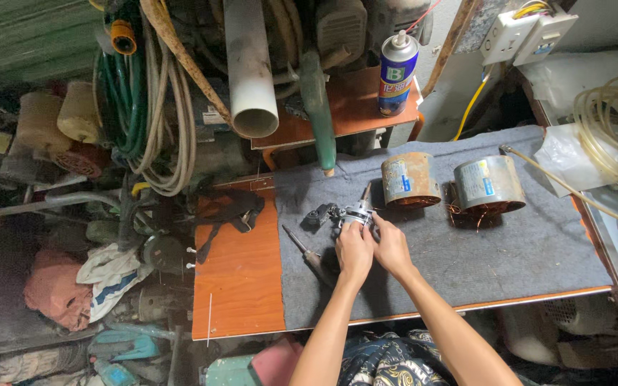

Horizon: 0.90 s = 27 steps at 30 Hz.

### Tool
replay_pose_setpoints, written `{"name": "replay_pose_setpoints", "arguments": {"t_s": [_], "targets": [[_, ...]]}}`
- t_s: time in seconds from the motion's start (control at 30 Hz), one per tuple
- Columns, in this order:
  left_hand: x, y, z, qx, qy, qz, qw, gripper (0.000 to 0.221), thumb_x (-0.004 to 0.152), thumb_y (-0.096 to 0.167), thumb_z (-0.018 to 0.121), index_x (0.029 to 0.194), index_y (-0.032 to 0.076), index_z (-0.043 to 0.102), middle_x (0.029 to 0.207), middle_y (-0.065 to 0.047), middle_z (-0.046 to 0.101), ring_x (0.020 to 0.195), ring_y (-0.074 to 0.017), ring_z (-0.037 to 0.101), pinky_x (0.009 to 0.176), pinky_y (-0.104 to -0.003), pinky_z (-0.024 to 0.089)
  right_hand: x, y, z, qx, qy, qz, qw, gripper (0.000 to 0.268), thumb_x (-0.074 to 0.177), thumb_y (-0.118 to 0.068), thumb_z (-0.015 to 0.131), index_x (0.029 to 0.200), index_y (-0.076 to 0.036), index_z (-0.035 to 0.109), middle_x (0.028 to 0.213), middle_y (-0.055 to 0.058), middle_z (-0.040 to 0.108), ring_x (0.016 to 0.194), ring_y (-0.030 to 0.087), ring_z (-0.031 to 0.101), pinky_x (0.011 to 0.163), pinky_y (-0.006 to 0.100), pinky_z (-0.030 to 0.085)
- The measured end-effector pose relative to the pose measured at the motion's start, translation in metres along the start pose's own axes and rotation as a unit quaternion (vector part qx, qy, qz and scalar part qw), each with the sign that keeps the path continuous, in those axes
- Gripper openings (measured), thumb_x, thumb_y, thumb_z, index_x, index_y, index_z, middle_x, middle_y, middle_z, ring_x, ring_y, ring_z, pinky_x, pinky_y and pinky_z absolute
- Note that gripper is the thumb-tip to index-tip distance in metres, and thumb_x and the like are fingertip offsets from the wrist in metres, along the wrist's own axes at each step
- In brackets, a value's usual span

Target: The person assembles a small electric fan motor component by inserting a metal shaft into the housing and tightening screws using a screwdriver.

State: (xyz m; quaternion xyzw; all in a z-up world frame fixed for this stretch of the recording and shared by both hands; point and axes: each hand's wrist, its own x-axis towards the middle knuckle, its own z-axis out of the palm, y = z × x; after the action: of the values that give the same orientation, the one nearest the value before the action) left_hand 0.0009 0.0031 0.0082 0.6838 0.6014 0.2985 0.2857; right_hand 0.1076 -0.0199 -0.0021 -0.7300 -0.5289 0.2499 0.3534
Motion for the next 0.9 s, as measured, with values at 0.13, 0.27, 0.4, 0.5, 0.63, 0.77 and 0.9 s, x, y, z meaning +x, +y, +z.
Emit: {"name": "replay_pose_setpoints", "arguments": {"t_s": [0.13, 0.27, 0.4, 0.5, 0.63, 0.77, 0.9], "targets": [[-0.002, 0.005, 0.004, -0.010, -0.002, -0.064, 0.998, 0.020, 0.096, 0.018, 0.064, 0.087, 0.001, 0.069, 0.088, -0.024, 0.070, 0.080, -0.0447, 0.070, 0.072, -0.053, 0.055, 0.012, 0.012, 0.002, -0.045, -0.010, -0.045, 0.998, 0.046, 0.087, -0.021, 0.071, 0.128, -0.002, 0.067, 0.094, 0.026, 0.070, 0.087, 0.044, 0.069, 0.076, 0.050, 0.054], [0.000, 0.011, 0.003, -0.022, -0.019, -0.142, 0.989, 0.028, 0.099, 0.027, 0.066, 0.086, 0.003, 0.072, 0.077, -0.024, 0.070, 0.077, -0.0459, 0.070, 0.071, -0.054, 0.055, 0.018, 0.020, 0.002, -0.068, -0.040, -0.020, 0.997, 0.045, 0.088, -0.020, 0.070, 0.129, -0.002, 0.068, 0.093, 0.027, 0.070, 0.086, 0.044, 0.068, 0.077, 0.050, 0.054], [0.000, 0.018, 0.000, -0.065, -0.015, -0.133, 0.989, 0.027, 0.092, 0.029, 0.068, 0.085, 0.003, 0.067, 0.076, -0.020, 0.074, 0.075, -0.0409, 0.073, 0.070, -0.051, 0.056, 0.019, 0.020, -0.001, -0.032, -0.028, -0.035, 0.998, 0.045, 0.085, -0.015, 0.070, 0.128, 0.000, 0.068, 0.096, 0.028, 0.071, 0.088, 0.042, 0.071, 0.077, 0.048, 0.056], [-0.001, 0.021, -0.002, -0.011, 0.008, -0.105, 0.994, 0.026, 0.093, 0.029, 0.067, 0.086, 0.003, 0.068, 0.084, -0.020, 0.073, 0.078, -0.0424, 0.070, 0.072, -0.053, 0.054, 0.019, 0.016, -0.003, -0.020, -0.030, -0.008, 0.999, 0.044, 0.085, -0.016, 0.072, 0.126, 0.000, 0.069, 0.095, 0.028, 0.071, 0.086, 0.042, 0.073, 0.076, 0.047, 0.057], [-0.005, 0.018, -0.003, -0.014, 0.023, -0.085, 0.996, 0.023, 0.094, 0.028, 0.063, 0.095, 0.005, 0.067, 0.093, -0.019, 0.072, 0.081, -0.0436, 0.069, 0.070, -0.056, 0.051, 0.020, 0.017, -0.004, -0.005, -0.027, -0.014, 1.000, 0.042, 0.085, -0.018, 0.074, 0.121, 0.001, 0.070, 0.099, 0.027, 0.073, 0.086, 0.039, 0.075, 0.077, 0.044, 0.059], [-0.003, 0.012, 0.012, 0.029, 0.023, -0.131, 0.991, 0.030, 0.101, 0.028, 0.058, 0.089, 0.005, 0.072, 0.093, -0.018, 0.074, 0.083, -0.0429, 0.070, 0.074, -0.055, 0.053, 0.021, 0.018, -0.005, 0.000, -0.041, -0.005, 0.999, 0.041, 0.086, -0.018, 0.074, 0.122, 0.001, 0.071, 0.100, 0.026, 0.074, 0.086, 0.038, 0.075, 0.079, 0.043, 0.059], [0.001, 0.009, 0.011, -0.008, -0.019, -0.207, 0.978, 0.033, 0.102, 0.033, 0.060, 0.091, 0.008, 0.078, 0.084, -0.021, 0.074, 0.082, -0.0424, 0.070, 0.075, -0.052, 0.054, 0.020, 0.014, -0.009, 0.015, -0.055, 0.027, 0.998, 0.043, 0.086, -0.018, 0.073, 0.125, 0.000, 0.069, 0.097, 0.025, 0.075, 0.085, 0.035, 0.077, 0.078, 0.042, 0.060]]}}
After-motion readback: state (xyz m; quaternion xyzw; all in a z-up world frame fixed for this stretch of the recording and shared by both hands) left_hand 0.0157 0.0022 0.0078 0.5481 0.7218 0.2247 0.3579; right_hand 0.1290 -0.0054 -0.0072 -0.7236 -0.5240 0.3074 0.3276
